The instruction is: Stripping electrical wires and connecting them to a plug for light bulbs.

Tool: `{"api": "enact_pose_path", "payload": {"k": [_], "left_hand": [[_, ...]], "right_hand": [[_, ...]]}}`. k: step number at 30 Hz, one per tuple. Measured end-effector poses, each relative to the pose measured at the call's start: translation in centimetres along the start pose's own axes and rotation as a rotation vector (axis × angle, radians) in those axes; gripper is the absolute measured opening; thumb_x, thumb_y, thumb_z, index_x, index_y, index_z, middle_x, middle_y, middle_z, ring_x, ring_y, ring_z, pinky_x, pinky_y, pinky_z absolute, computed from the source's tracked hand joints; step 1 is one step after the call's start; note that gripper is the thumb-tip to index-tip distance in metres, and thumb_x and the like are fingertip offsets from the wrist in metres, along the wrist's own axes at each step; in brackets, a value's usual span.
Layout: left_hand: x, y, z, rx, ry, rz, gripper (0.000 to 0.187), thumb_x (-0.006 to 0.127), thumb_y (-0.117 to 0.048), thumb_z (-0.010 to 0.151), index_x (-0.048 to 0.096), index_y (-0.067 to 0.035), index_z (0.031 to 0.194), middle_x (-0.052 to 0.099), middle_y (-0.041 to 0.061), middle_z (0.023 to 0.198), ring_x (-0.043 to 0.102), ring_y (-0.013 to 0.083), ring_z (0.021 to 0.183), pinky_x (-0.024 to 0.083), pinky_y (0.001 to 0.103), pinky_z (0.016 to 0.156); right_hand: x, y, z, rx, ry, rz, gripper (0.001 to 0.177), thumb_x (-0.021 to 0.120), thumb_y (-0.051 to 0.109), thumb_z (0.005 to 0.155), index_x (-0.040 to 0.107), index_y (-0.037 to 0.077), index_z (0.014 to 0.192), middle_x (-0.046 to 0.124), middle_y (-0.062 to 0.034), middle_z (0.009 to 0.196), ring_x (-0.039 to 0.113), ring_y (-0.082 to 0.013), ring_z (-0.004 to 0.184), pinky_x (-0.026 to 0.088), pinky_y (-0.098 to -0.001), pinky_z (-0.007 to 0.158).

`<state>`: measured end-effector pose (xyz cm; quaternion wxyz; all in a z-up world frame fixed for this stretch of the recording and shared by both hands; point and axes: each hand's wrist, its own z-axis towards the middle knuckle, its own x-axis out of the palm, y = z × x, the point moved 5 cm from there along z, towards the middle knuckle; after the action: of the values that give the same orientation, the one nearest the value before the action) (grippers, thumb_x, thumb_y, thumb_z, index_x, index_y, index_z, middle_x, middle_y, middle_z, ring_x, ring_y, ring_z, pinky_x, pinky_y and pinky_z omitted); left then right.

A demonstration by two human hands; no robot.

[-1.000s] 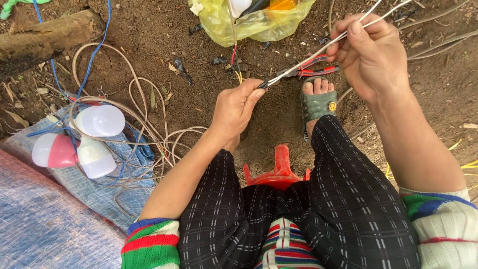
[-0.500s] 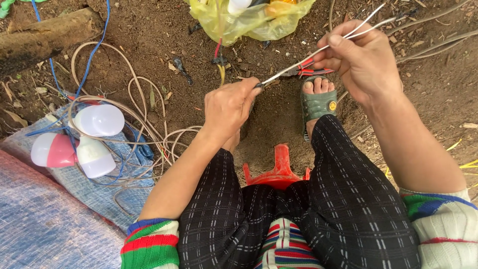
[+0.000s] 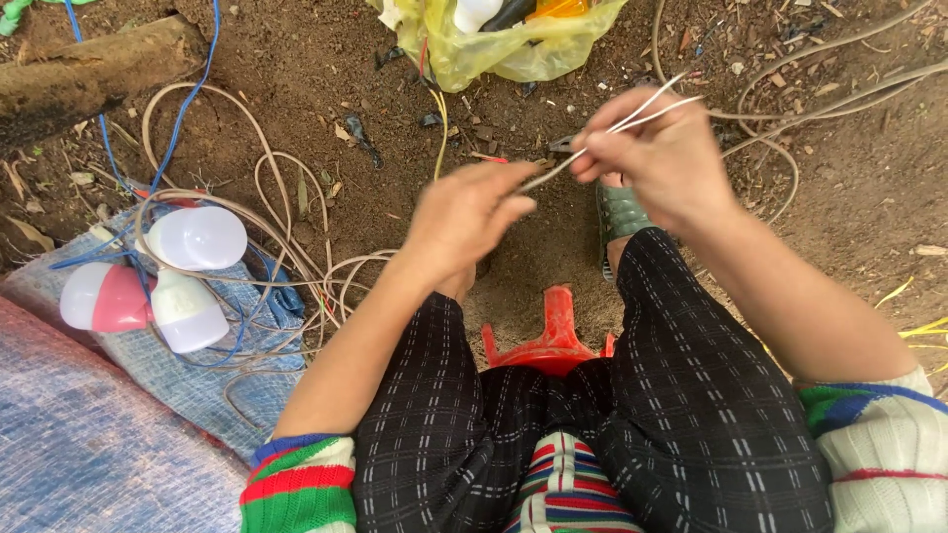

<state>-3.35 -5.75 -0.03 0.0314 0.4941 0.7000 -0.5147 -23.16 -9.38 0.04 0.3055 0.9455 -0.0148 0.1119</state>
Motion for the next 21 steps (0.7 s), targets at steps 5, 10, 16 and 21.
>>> {"api": "enact_pose_path", "payload": {"k": [5, 10, 16, 21], "left_hand": [[0.7, -0.8, 0.2, 0.049, -0.051, -0.385, 0.020, 0.057, -0.012, 0.104, 0.070, -0.002, 0.114, 0.073, 0.015, 0.084, 0.076, 0.0294, 0.079, 0.062, 0.044, 0.074], [-0.1, -0.4, -0.1, 0.086, -0.042, -0.535, 0.021, 0.052, -0.005, 0.104, 0.072, -0.002, 0.111, 0.073, 0.018, 0.083, 0.075, 0.0344, 0.084, 0.060, 0.045, 0.077], [-1.0, -0.8, 0.0, 0.089, -0.004, -0.551, 0.021, 0.053, -0.004, 0.103, 0.073, -0.003, 0.110, 0.072, 0.017, 0.077, 0.074, 0.0355, 0.073, 0.059, 0.045, 0.071], [-1.3, -0.4, -0.6, 0.002, -0.043, -0.501, 0.019, 0.055, -0.008, 0.103, 0.073, -0.008, 0.110, 0.064, 0.011, 0.065, 0.065, 0.0248, 0.063, 0.053, 0.039, 0.064]], "right_hand": [[1.5, -2.9, 0.7, -0.206, 0.210, 0.079, 0.009, 0.066, -0.005, 0.094, 0.067, -0.003, 0.103, 0.071, -0.0235, 0.091, 0.075, -0.0256, 0.078, 0.069, -0.0342, 0.073], [0.8, -3.3, 0.8, -0.252, 0.216, 0.029, 0.013, 0.065, 0.009, 0.101, 0.072, -0.002, 0.101, 0.072, -0.0182, 0.088, 0.070, -0.0178, 0.075, 0.064, -0.0263, 0.072], [-0.2, -3.2, 0.7, -0.187, 0.203, 0.092, 0.015, 0.064, 0.017, 0.103, 0.073, 0.005, 0.101, 0.073, -0.0171, 0.092, 0.069, -0.0151, 0.071, 0.055, -0.0217, 0.067], [-0.9, -2.3, 0.7, -0.282, 0.157, -0.013, 0.016, 0.066, 0.017, 0.103, 0.071, 0.003, 0.100, 0.072, -0.0165, 0.092, 0.067, -0.0149, 0.070, 0.051, -0.0206, 0.064]]}}
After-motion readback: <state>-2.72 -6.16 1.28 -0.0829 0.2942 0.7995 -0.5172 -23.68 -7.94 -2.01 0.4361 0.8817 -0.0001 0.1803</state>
